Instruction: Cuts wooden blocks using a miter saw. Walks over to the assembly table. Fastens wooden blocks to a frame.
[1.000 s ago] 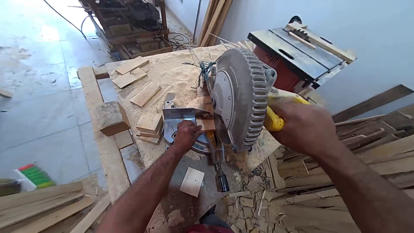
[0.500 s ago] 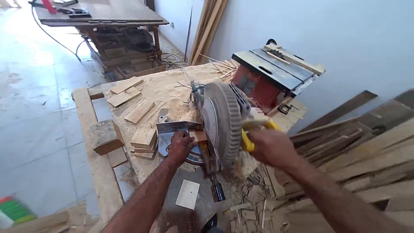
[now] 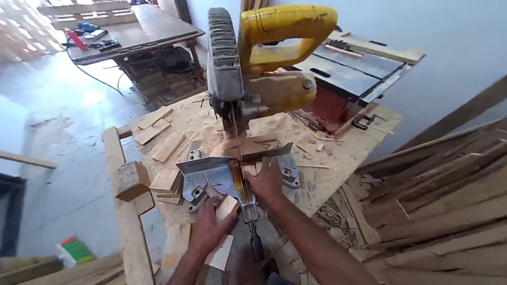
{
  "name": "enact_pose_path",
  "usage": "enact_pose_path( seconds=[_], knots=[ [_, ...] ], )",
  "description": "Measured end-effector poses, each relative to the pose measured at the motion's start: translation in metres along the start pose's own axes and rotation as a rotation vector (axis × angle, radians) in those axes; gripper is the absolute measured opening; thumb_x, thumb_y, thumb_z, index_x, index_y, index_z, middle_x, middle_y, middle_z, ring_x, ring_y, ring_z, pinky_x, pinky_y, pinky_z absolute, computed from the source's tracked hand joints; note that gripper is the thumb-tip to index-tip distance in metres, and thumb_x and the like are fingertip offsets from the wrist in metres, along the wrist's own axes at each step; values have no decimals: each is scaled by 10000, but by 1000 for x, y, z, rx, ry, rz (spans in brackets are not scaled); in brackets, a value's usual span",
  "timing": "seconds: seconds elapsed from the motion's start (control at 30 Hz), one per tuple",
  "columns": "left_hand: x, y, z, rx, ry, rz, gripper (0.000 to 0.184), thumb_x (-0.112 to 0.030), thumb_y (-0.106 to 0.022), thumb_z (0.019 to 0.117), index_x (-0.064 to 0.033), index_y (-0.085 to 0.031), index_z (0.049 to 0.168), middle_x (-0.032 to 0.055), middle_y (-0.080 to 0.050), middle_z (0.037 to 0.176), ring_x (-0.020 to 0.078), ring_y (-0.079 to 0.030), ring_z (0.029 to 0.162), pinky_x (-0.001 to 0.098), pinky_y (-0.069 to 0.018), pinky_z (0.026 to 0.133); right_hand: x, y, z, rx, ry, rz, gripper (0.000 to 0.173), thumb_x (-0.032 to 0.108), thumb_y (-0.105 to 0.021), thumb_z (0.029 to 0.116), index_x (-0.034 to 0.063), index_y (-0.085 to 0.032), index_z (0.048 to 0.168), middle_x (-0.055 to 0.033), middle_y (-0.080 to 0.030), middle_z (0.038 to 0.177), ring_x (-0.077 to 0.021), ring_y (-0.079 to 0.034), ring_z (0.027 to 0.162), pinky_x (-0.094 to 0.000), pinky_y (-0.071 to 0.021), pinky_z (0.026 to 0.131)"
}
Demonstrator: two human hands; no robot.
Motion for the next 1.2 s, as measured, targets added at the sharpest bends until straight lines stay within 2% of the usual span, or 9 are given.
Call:
enact_pose_path(
  seconds=[0.07, 0.13, 0.33, 0.5, 0.67, 0.8, 0.9, 1.03, 1.2],
  knots=[
    [11, -20, -42, 28, 70, -317, 906, -675, -690, 789, -78, -530, 1452, 94, -687, 1115, 217, -677, 956, 452, -590, 837, 6, -33, 7, -24, -5, -47, 1143, 918, -593, 688, 175, -461, 1546, -304, -237, 1641, -524, -247, 1495, -717, -290, 1145],
    [11, -44, -86, 51, 93, -685, 924, -699, -689, 806, -37, -533, 1432, 86, -715, 1128, 191, -699, 986, 411, -604, 855, 11, -38, 10, -34, 18, -89, 1075, 912, -581, 693, 219, -508, 1512, -286, -245, 1644, -524, -270, 1479, -723, -304, 1120],
    [-8, -124, -147, 188, 225, -1508, 823, -658, -681, 866, -53, -516, 1399, 256, -669, 1256, 348, -702, 1033, 474, -587, 858, -1, -26, 2, -102, 221, -150, 864, 778, -623, 695, 236, -648, 1367, -220, -460, 1526, -461, -440, 1357, -676, -408, 990],
    [-44, -136, -139, 166, 293, -1615, 765, -559, -590, 969, -23, -379, 1473, 303, -622, 1294, 456, -659, 1136, 591, -552, 980, -19, -19, -20, -178, 361, 22, 756, 763, -622, 727, 258, -703, 1284, -82, -567, 1424, -377, -464, 1343, -639, -424, 1011],
    [-84, -141, -90, 91, 333, -1591, 589, -456, -205, 1115, -19, -363, 1477, 261, -612, 1308, 383, -636, 1196, 538, -533, 1030, -21, -4, -15, -210, 391, 269, 615, 632, -605, 821, 112, -753, 1115, -185, -584, 1377, -408, -520, 1271, -600, -461, 1014],
    [-94, -148, -43, 65, 317, -1495, 598, -536, -273, 1097, -114, -462, 1475, 170, -628, 1344, 321, -634, 1205, 544, -530, 1020, -15, -9, -14, 26, 319, 163, 735, 710, -745, 683, 195, -709, 1207, -209, -379, 1583, -441, -398, 1410, -635, -429, 1066],
    [-97, -160, -44, 122, 295, -1597, 590, -530, -256, 1097, -132, -486, 1467, 199, -626, 1335, 355, -644, 1167, 571, -531, 982, -37, -4, -10, 121, 269, 205, 694, 613, -858, 596, 199, -711, 1134, -201, -374, 1572, -433, -407, 1393, -611, -477, 1021],
    [-91, -174, -53, 165, 313, -1803, 605, -529, -263, 1090, -105, -482, 1461, 263, -592, 1361, 404, -637, 1176, 546, -541, 963, -65, 8, 0, 138, 248, 633, 362, 344, -786, 756, 107, -719, 1021, -188, -469, 1496, -399, -438, 1380, -615, -439, 1059],
    [-87, -171, -53, 42, 311, -1814, 631, -571, -262, 1079, -122, -462, 1475, 236, -559, 1425, 421, -579, 1276, 595, -514, 998, -54, 7, -4, 239, 303, 402, 512, 522, -789, 773, 144, -703, 1106, -218, -440, 1509, -408, -491, 1334, -610, -502, 992]
  ],
)
Point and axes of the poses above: each hand's wrist, its own z-axis towards the middle knuckle, its own y-axis out of the back of the hand, x = y × z, the point moved 10 cm from there along z, towards the middle knuckle
